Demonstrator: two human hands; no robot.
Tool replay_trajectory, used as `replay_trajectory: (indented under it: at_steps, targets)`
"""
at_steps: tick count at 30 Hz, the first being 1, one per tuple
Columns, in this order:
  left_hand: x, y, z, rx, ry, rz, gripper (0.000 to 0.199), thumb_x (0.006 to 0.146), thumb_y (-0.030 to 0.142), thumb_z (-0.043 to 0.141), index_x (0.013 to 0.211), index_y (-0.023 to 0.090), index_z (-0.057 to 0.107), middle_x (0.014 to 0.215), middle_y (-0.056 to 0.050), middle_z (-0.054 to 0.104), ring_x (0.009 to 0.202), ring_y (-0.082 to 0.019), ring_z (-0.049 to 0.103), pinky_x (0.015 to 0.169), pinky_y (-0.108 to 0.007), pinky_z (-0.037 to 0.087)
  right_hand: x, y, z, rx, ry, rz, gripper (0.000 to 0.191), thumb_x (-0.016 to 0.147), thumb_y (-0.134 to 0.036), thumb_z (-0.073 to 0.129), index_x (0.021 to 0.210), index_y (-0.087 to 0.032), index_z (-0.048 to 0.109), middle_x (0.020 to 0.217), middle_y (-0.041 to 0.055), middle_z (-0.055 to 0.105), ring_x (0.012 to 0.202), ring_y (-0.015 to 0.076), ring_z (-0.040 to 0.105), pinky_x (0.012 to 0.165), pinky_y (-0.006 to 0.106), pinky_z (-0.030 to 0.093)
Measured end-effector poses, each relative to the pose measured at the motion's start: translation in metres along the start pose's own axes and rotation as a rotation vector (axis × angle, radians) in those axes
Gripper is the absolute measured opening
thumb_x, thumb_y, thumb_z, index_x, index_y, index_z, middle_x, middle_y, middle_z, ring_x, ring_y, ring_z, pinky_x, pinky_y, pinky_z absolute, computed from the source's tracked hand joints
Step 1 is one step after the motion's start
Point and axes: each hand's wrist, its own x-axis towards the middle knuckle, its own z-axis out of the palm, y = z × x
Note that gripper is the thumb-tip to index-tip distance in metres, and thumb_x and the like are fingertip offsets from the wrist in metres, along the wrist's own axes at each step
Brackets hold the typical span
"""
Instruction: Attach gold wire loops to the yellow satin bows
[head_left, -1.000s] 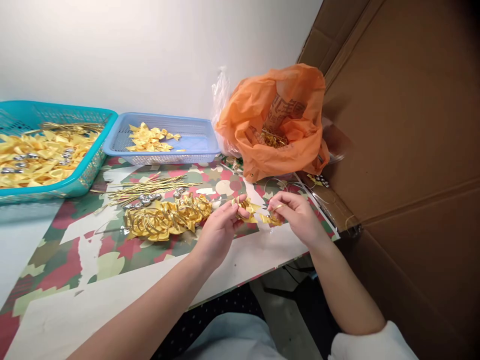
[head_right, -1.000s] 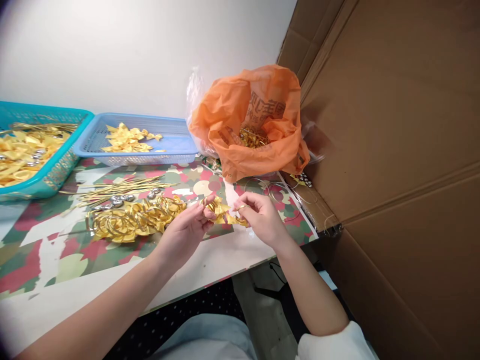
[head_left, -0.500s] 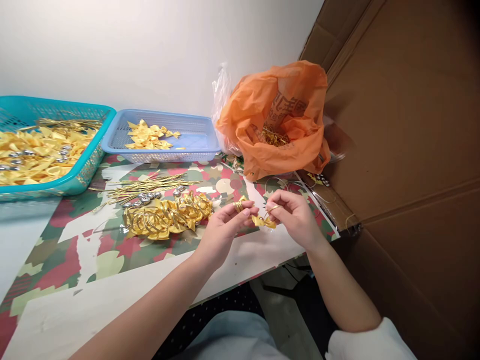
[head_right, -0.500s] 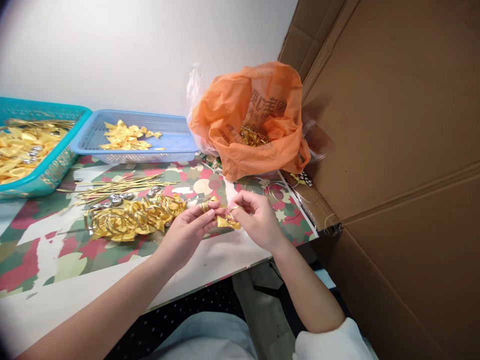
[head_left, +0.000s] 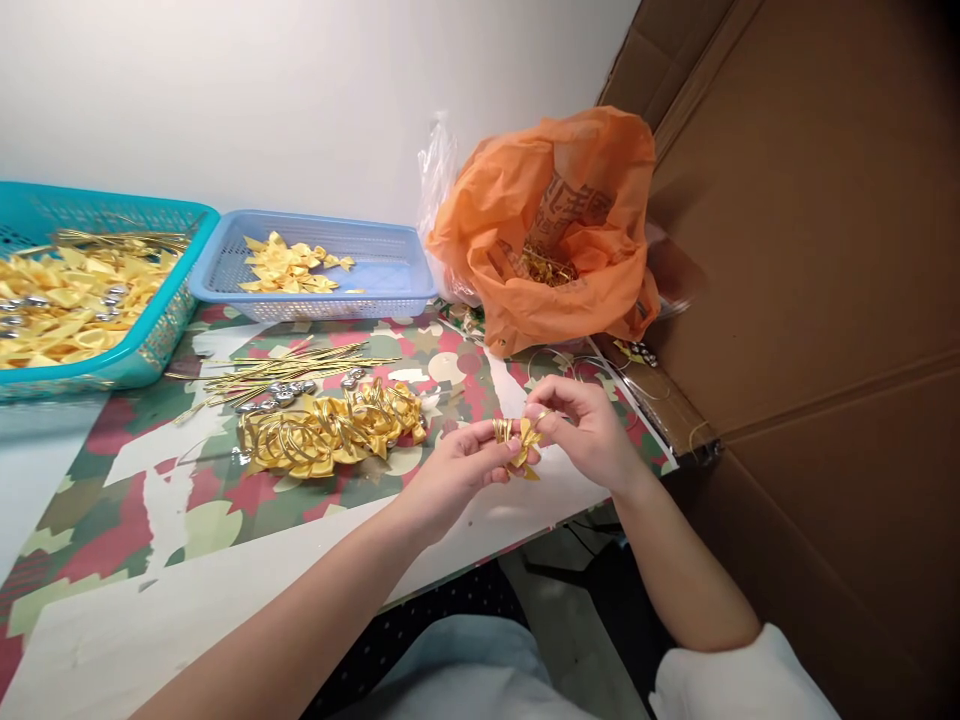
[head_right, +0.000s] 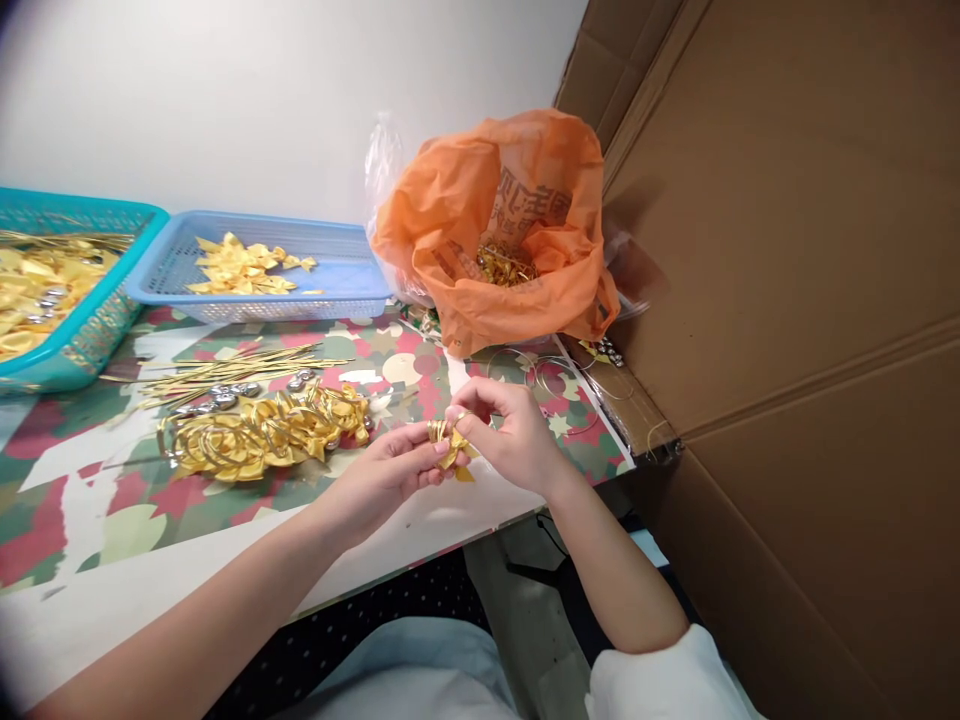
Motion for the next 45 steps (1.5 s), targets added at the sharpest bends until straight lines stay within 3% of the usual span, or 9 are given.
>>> replay_trajectory:
  at_steps: [6,12,20,24,37,45]
  targets:
    - [0.0,0.001,0.004,0.048,0.134,0.151,0.03,0.072,0.032,0.08,0.098,0.017,0.074,0.08,-0.006,0.075,0.071,-0.016,0.064,0.066,-0.026,0.045,-0.012,0.009,-0.006,-0.105,0.103,-0.129,0.009,0.085,-0.024,0.063,0.077,-0.02,0.06,0.075,-0.0001,0.06,0.073,0.0143,0.055,0.067,0.028,0.044]
    - [-0.002,0.002,0.009,0.054,0.173,0.189,0.023,0.071,0.027,0.081,0.092,0.018,0.075,0.082,-0.004,0.075,0.07,-0.015,0.065,0.07,-0.028,0.051,-0.023,0.014,-0.003,-0.148,0.114,-0.124,0.005,0.085,-0.021,0.066,0.089,-0.022,0.067,0.082,0.0009,0.065,0.078,0.0152,0.058,0.071,0.03,0.047]
    - [-0.002,0.002,0.008,0.075,0.144,0.2,0.025,0.073,0.023,0.079,0.097,0.019,0.075,0.086,-0.004,0.076,0.079,-0.015,0.068,0.077,-0.028,0.054,-0.024,0.015,-0.001,-0.147,0.129,-0.082,0.014,0.084,-0.017,0.067,0.097,-0.023,0.069,0.09,0.002,0.066,0.086,0.0168,0.061,0.077,0.032,0.049]
    - [-0.002,0.001,0.008,0.077,0.136,0.227,0.024,0.072,0.024,0.08,0.095,0.018,0.074,0.085,-0.003,0.076,0.08,-0.015,0.068,0.079,-0.027,0.055,-0.025,0.015,0.0,-0.14,0.157,-0.086,0.008,0.085,-0.017,0.067,0.09,-0.023,0.069,0.086,0.0013,0.066,0.085,0.0162,0.061,0.077,0.031,0.048]
    - [-0.003,0.0,0.008,0.152,0.126,0.287,0.011,0.077,0.021,0.075,0.088,0.016,0.074,0.082,-0.002,0.074,0.077,-0.012,0.068,0.076,-0.022,0.055,-0.02,0.007,0.001,-0.256,0.076,-0.123,0.008,0.091,-0.022,0.06,0.084,-0.021,0.063,0.087,0.0009,0.058,0.085,0.0154,0.055,0.077,0.03,0.044]
    - [-0.002,0.004,0.008,0.058,0.143,0.235,0.02,0.074,0.025,0.078,0.092,0.016,0.075,0.084,-0.003,0.075,0.074,-0.011,0.065,0.071,-0.022,0.053,-0.015,0.007,0.004,-0.259,0.046,-0.12,0.013,0.094,-0.02,0.055,0.083,-0.02,0.061,0.087,0.0011,0.057,0.087,0.0154,0.055,0.079,0.03,0.043]
